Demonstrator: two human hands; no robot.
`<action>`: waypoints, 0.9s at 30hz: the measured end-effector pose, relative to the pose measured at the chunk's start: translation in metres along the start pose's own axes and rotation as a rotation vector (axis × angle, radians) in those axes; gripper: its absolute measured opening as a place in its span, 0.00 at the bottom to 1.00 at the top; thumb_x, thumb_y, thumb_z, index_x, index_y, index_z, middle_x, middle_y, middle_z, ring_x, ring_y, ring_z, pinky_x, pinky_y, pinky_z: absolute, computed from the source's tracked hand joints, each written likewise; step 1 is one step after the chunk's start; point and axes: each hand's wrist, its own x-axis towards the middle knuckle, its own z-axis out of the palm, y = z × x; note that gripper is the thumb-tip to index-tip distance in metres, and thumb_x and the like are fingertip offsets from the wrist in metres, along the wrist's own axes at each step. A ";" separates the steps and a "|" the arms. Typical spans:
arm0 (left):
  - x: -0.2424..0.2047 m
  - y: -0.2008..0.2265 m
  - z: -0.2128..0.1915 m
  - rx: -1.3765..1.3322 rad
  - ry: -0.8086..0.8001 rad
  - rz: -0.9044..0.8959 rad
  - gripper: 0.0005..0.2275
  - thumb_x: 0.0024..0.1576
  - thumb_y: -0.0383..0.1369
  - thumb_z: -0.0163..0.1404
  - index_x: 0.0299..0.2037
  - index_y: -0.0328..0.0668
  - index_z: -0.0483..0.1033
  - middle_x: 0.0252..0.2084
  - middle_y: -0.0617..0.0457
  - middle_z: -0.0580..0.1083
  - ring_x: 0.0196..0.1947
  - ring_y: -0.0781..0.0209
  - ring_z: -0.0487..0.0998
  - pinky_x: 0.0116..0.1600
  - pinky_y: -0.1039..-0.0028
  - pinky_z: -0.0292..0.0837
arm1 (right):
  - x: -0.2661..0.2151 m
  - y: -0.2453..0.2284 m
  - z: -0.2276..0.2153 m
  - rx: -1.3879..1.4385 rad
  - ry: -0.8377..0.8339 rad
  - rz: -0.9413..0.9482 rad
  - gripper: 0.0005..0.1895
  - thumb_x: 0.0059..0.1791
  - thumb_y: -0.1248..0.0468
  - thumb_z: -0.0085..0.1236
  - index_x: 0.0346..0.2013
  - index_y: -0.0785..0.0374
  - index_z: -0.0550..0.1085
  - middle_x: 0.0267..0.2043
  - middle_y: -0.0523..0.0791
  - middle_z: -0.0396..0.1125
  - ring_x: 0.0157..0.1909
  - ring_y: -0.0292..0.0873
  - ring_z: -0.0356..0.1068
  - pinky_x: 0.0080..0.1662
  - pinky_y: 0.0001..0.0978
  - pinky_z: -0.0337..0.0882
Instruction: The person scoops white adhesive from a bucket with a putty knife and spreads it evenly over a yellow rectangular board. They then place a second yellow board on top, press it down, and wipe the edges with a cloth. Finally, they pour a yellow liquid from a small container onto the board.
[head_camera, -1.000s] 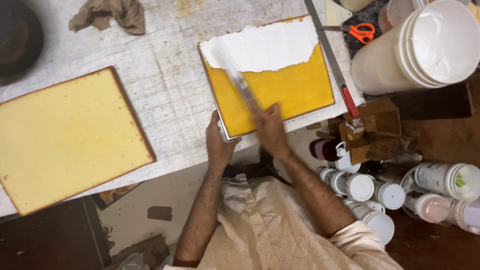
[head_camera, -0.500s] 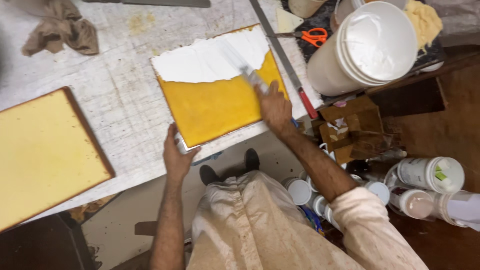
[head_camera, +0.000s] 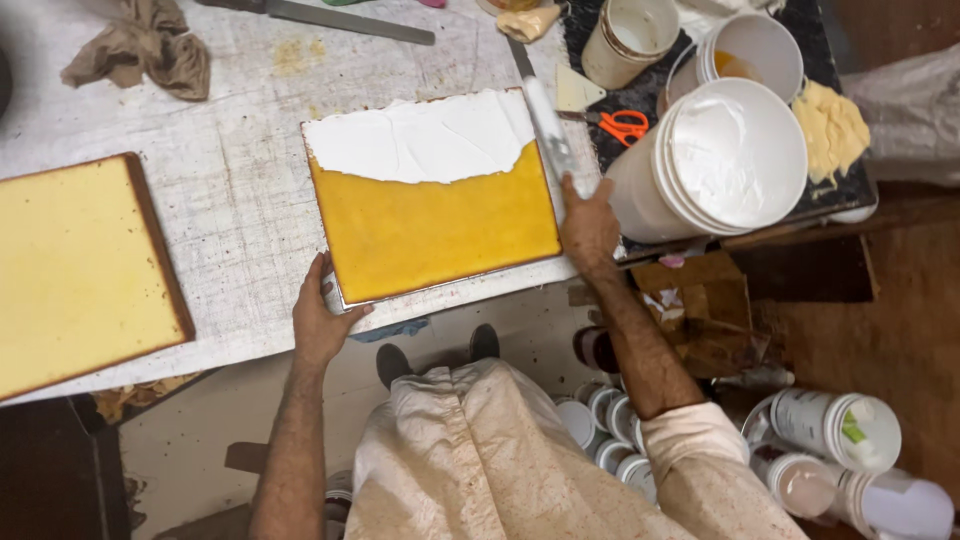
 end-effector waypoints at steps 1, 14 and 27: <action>0.002 0.000 0.000 0.001 0.002 0.008 0.49 0.39 0.26 0.71 0.72 0.29 0.53 0.69 0.38 0.66 0.68 0.49 0.67 0.67 0.62 0.67 | 0.005 0.004 0.000 -0.017 0.066 0.010 0.26 0.53 0.66 0.50 0.66 0.48 0.71 0.54 0.62 0.56 0.37 0.62 0.69 0.41 0.51 0.75; -0.001 -0.019 0.004 -0.122 0.030 0.059 0.48 0.39 0.26 0.71 0.72 0.33 0.55 0.69 0.38 0.64 0.68 0.47 0.67 0.68 0.60 0.68 | -0.056 -0.195 0.027 0.255 -0.220 -0.150 0.31 0.54 0.63 0.43 0.75 0.54 0.58 0.51 0.64 0.57 0.33 0.61 0.71 0.36 0.49 0.76; -0.001 -0.011 -0.006 -0.144 -0.014 0.096 0.46 0.39 0.24 0.70 0.71 0.34 0.56 0.68 0.40 0.65 0.66 0.42 0.66 0.64 0.57 0.70 | -0.016 -0.066 -0.040 0.006 -0.036 -0.002 0.29 0.57 0.60 0.49 0.74 0.50 0.61 0.59 0.67 0.58 0.45 0.69 0.70 0.44 0.59 0.74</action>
